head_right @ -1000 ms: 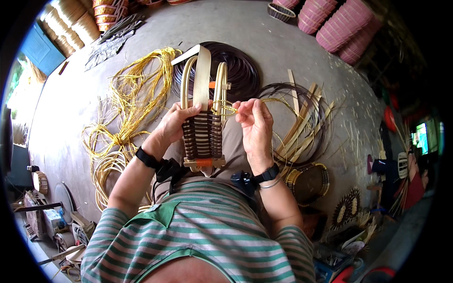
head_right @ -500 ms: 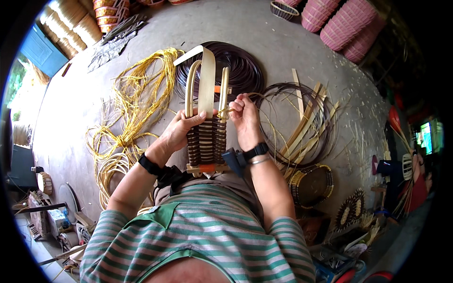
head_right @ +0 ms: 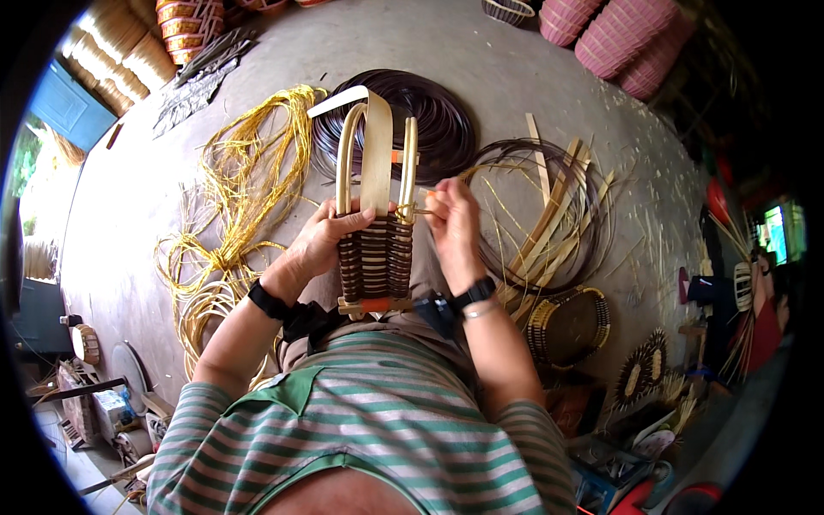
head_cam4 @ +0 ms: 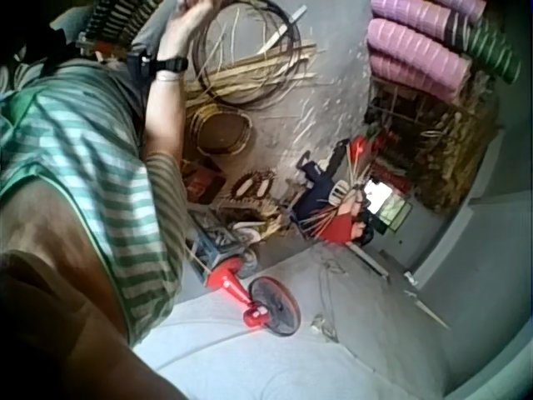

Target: The person weaves a basket by hand, threading long strips of material through the frame of the basket.

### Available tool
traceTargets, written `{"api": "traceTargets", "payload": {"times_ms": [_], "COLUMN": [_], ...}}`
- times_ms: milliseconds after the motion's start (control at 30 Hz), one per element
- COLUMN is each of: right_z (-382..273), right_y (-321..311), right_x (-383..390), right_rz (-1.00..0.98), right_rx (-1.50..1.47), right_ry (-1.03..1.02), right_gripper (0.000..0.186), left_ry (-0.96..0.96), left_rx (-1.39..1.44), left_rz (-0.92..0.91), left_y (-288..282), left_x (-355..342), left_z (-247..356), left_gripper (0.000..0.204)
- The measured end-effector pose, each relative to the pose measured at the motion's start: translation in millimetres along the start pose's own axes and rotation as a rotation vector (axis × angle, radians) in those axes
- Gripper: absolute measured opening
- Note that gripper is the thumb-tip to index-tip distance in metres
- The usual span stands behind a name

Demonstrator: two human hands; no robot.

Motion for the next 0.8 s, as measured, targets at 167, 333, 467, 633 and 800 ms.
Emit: {"api": "traceTargets", "payload": {"times_ms": [167, 333, 467, 633, 800], "right_z": [26, 26, 20, 19, 15], "right_y": [49, 44, 42, 44, 70], "right_x": [-1, -13, -24, -27, -11], "right_rz": [-0.179, -0.252, -0.253, -0.153, -0.085], "right_rx": [0.026, -0.156, -0.104, 0.083, 0.181], "right_ry": [0.277, 0.365, 0.395, 0.364, 0.366], "right_gripper": [0.004, 0.004, 0.012, 0.018, 0.014], "left_ry": [0.060, -0.007, -0.022, -0.027, -0.019], "left_rx": [0.057, 0.225, 0.280, 0.291, 0.221], "left_rz": [0.093, 0.032, 0.006, -0.030, -0.039], "left_y": [5, 4, -1, -2, -4], "left_x": [3, 8, 6, 3, 8], "left_z": [-3, 0, -3, -5, -2], "left_gripper": [0.030, 0.030, 0.028, 0.027, 0.030]}}
Point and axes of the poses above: each hand's wrist, its own x-axis away from the middle knuckle, its own y-axis out of the palm, z = x × y, the point moved 1 cm from there along -x, towards the middle knuckle, and after that the axes turned 2 degrees about -z, right-handed, at the moved point
